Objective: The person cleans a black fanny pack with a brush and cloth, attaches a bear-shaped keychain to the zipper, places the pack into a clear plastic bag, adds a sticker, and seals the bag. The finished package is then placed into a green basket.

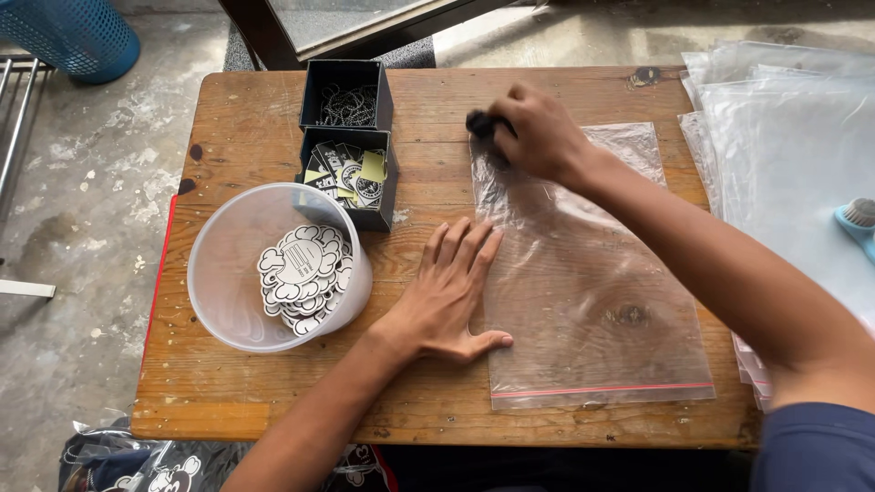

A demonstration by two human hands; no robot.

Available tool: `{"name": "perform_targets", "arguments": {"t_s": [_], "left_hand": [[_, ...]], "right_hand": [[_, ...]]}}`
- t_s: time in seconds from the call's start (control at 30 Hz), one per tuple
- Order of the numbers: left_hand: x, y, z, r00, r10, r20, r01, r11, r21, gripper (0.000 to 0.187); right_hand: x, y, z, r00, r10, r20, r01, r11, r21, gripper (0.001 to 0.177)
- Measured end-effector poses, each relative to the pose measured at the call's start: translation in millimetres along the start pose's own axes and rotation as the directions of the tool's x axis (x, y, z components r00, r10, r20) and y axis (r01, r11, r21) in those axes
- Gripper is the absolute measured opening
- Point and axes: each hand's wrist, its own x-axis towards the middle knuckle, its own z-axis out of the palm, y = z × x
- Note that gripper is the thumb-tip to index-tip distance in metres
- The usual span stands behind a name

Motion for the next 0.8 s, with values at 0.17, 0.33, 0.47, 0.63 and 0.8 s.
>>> {"name": "perform_targets", "arguments": {"t_s": [0.17, 0.33, 0.47, 0.63, 0.8], "left_hand": [[2.3, 0.8, 8.1, 0.999, -0.021, -0.027, 0.019, 0.999, -0.046, 0.109], [1.5, 0.7, 13.0, 0.991, 0.034, -0.129, -0.043, 0.997, -0.070, 0.107], [3.6, 4.6, 5.5, 0.994, 0.055, -0.094, -0.058, 0.998, -0.039, 0.097], [5.4, 8.5, 3.8, 0.995, 0.097, -0.029, -0.099, 0.994, -0.055, 0.078], [7.0, 9.7, -0.6, 0.994, 0.110, -0.022, -0.111, 0.991, -0.070, 0.071]], "right_hand": [[-100.9, -53.7, -8.6, 0.975, -0.207, -0.078, 0.209, 0.978, 0.006, 0.021], [-155.0, -101.8, -14.5, 0.917, -0.398, -0.032, 0.397, 0.917, -0.032, 0.016], [-110.9, -27.5, -2.6, 0.922, -0.377, -0.090, 0.371, 0.926, -0.078, 0.015], [-77.8, 94.3, -7.7, 0.990, 0.046, -0.135, -0.094, 0.925, -0.368, 0.027], [-114.5, 9.6, -39.9, 0.998, -0.012, -0.062, -0.007, 0.956, -0.294, 0.023]]}}
